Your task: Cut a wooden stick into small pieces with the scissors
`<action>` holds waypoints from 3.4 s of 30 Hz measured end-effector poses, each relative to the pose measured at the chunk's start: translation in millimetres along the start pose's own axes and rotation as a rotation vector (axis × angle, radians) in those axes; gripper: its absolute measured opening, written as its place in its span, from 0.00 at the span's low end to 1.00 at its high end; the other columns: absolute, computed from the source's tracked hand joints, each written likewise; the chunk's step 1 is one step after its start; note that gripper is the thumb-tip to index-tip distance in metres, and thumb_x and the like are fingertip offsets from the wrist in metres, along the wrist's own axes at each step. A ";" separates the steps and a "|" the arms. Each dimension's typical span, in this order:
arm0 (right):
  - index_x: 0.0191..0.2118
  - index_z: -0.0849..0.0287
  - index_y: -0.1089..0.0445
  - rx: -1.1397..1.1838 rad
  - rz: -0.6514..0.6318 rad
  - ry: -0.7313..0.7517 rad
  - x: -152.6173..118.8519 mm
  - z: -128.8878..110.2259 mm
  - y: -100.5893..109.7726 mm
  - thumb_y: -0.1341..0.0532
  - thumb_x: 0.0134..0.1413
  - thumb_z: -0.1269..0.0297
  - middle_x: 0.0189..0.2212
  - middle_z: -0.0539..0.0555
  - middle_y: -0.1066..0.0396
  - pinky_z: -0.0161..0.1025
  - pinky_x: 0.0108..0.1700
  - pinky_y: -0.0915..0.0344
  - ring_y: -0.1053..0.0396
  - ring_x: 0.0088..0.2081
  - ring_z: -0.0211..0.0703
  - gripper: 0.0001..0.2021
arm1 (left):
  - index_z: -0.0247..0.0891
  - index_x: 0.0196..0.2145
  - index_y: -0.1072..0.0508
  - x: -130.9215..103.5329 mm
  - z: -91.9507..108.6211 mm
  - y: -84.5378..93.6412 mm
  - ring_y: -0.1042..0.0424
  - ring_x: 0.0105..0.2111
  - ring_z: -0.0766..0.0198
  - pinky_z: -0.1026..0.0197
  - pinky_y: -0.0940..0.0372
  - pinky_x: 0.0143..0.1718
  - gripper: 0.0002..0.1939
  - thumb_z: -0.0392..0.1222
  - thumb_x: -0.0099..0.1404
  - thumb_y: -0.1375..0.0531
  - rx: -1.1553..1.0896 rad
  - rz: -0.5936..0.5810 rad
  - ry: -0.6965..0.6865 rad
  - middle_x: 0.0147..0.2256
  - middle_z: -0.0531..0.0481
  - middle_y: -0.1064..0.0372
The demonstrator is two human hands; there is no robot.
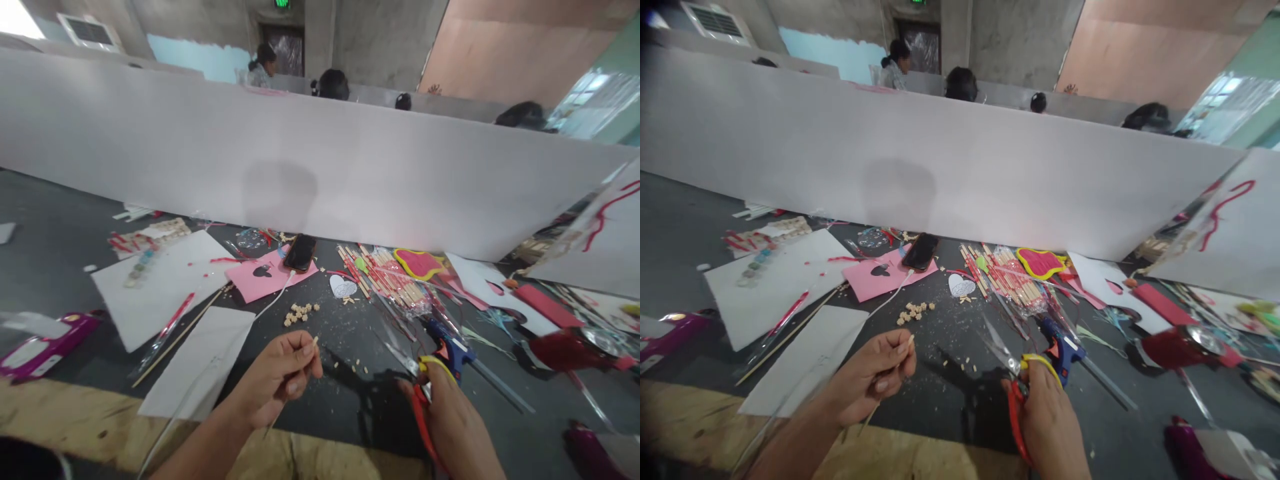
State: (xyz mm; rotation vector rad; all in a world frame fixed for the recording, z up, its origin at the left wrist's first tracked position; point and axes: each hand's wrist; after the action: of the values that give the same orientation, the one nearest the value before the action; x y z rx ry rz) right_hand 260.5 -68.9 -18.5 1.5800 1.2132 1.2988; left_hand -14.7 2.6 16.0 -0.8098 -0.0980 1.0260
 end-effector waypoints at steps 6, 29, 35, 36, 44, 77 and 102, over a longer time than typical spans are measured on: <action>0.36 0.56 0.41 -0.127 -0.080 -0.113 -9.6 22.5 6.9 0.47 0.50 0.56 0.30 0.55 0.30 0.39 0.30 0.35 0.29 0.32 0.47 0.10 | 0.33 0.24 0.38 -21.2 -7.0 2.2 0.51 0.11 0.81 0.73 0.62 0.13 0.11 0.40 0.58 0.40 0.018 -0.008 -0.017 0.22 0.51 0.32; 0.29 0.55 0.40 0.072 -0.205 0.011 2.3 -36.8 33.5 0.44 0.45 0.62 0.21 0.46 0.36 0.33 0.24 0.45 0.37 0.22 0.37 0.05 | 0.32 0.25 0.34 -41.0 -18.7 -4.5 0.47 0.14 0.78 0.71 0.59 0.14 0.11 0.43 0.57 0.40 0.347 -0.115 -0.125 0.25 0.50 0.31; 0.38 0.57 0.41 0.236 -0.161 0.054 25.1 -45.0 30.1 0.49 0.52 0.59 0.25 0.47 0.35 0.32 0.27 0.41 0.36 0.25 0.36 0.10 | 0.33 0.28 0.33 4.2 -4.5 -14.3 0.44 0.15 0.77 0.72 0.55 0.15 0.11 0.45 0.57 0.40 0.422 -0.066 -0.266 0.25 0.50 0.30; 0.39 0.58 0.41 0.277 -0.149 0.072 28.3 -47.1 29.3 0.47 0.52 0.58 0.25 0.47 0.35 0.32 0.28 0.40 0.36 0.26 0.37 0.11 | 0.33 0.28 0.32 10.9 -2.9 -15.3 0.43 0.16 0.77 0.72 0.54 0.16 0.11 0.46 0.57 0.40 0.435 -0.049 -0.280 0.25 0.50 0.31; 0.34 0.56 0.37 0.127 -0.162 0.146 49.0 -42.0 21.7 0.44 0.49 0.53 0.25 0.49 0.32 0.35 0.27 0.41 0.34 0.26 0.40 0.12 | 0.33 0.29 0.31 25.8 6.2 -16.8 0.43 0.16 0.75 0.71 0.51 0.17 0.12 0.47 0.58 0.42 0.573 0.022 -0.285 0.26 0.50 0.30; 0.35 0.55 0.39 0.194 -0.275 0.246 37.5 -37.8 -31.0 0.36 0.40 0.49 0.34 0.55 0.29 0.37 0.32 0.35 0.30 0.34 0.47 0.19 | 0.35 0.29 0.33 44.3 -20.3 2.1 0.43 0.17 0.74 0.71 0.47 0.18 0.05 0.39 0.59 0.44 0.608 0.125 -0.184 0.23 0.53 0.33; 0.43 0.63 0.40 0.089 -0.208 0.347 35.5 -41.2 -35.2 0.45 0.52 0.49 0.28 0.56 0.28 0.38 0.26 0.34 0.29 0.27 0.47 0.21 | 0.35 0.28 0.32 43.3 -28.6 2.6 0.43 0.18 0.74 0.71 0.48 0.19 0.05 0.36 0.60 0.46 0.763 0.141 -0.253 0.23 0.55 0.31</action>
State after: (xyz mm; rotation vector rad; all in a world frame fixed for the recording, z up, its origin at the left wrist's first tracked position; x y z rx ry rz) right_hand 214.2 -26.0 -33.3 1.2788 1.6222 1.4346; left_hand 19.2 21.7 -18.4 0.0089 0.1348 1.1790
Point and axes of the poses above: each hand's wrist, its own x-axis towards the middle knuckle, its own y-axis out of the back of the hand, z = x × y
